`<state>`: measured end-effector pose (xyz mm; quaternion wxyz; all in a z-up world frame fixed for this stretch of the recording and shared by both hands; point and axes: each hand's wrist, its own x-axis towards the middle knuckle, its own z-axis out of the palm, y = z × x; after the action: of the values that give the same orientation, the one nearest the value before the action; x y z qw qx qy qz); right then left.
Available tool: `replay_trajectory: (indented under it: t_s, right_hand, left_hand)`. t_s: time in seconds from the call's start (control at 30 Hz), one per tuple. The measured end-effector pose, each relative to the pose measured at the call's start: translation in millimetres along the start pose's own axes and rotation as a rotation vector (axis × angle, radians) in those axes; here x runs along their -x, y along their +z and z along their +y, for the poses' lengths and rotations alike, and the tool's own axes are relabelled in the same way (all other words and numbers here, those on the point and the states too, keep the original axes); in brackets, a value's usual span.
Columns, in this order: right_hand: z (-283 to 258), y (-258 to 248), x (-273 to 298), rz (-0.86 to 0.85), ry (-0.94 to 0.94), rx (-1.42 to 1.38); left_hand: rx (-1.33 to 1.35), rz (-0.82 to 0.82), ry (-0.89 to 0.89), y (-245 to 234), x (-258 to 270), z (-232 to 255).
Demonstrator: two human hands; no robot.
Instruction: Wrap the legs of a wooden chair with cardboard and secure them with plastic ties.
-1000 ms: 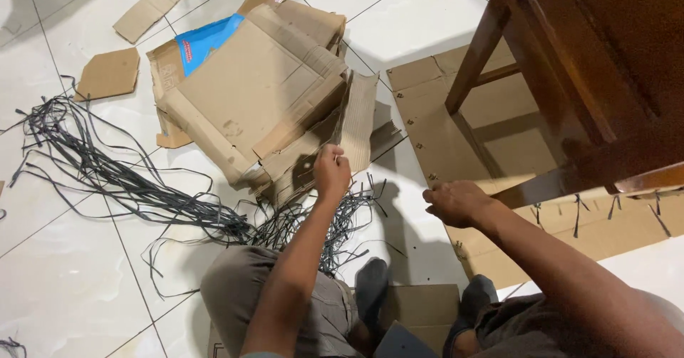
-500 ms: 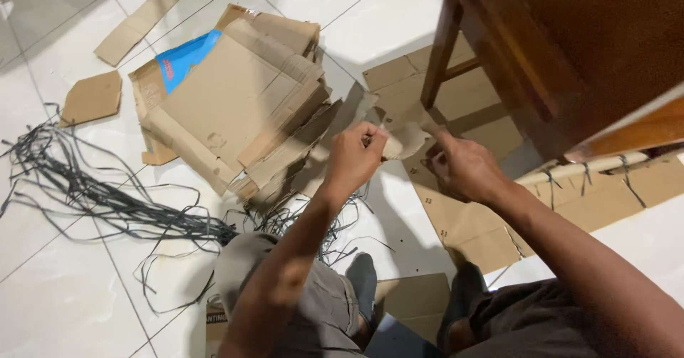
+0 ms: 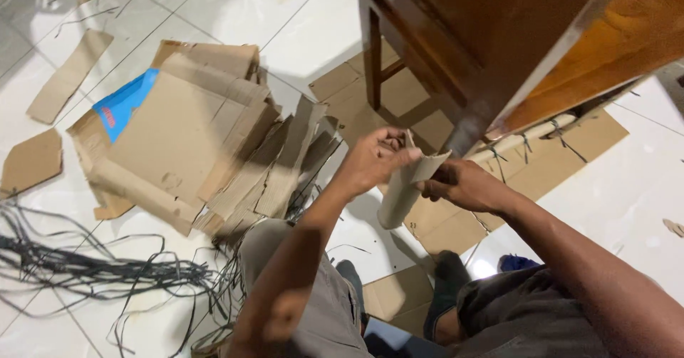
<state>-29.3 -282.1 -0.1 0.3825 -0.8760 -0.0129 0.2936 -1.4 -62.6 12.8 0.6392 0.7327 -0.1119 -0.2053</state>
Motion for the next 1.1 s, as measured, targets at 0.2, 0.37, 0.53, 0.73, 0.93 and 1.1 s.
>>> replay_trajectory:
  t_s: [0.2, 0.37, 0.53, 0.73, 0.93, 1.1]
  right_hand:
    - [52, -6, 0, -0.008, 0.119, 0.063]
    - [70, -19, -2, 0.075, 0.147, 0.024]
    - [90, -22, -10, 0.163, 0.179, 0.163]
    - [99, -21, -19, 0.240, 0.175, 0.091]
    - [88, -20, -18, 0.300, 0.139, 0.084]
    - [81, -20, -22, 0.290, 0.174, 0.063]
  left_hand:
    - [-0.314, -0.092, 0.135, 25, -28, -42]
    - [-0.214, -0.090, 0.070, 41, -41, -46]
    - [-0.152, -0.042, 0.111, 59, -57, -53]
    - [-0.231, 0.155, 0.181, 78, -61, -13]
    - [-0.204, 0.206, 0.128, 86, -62, -42]
    - [-0.112, 0.217, 0.195, 89, -64, -49]
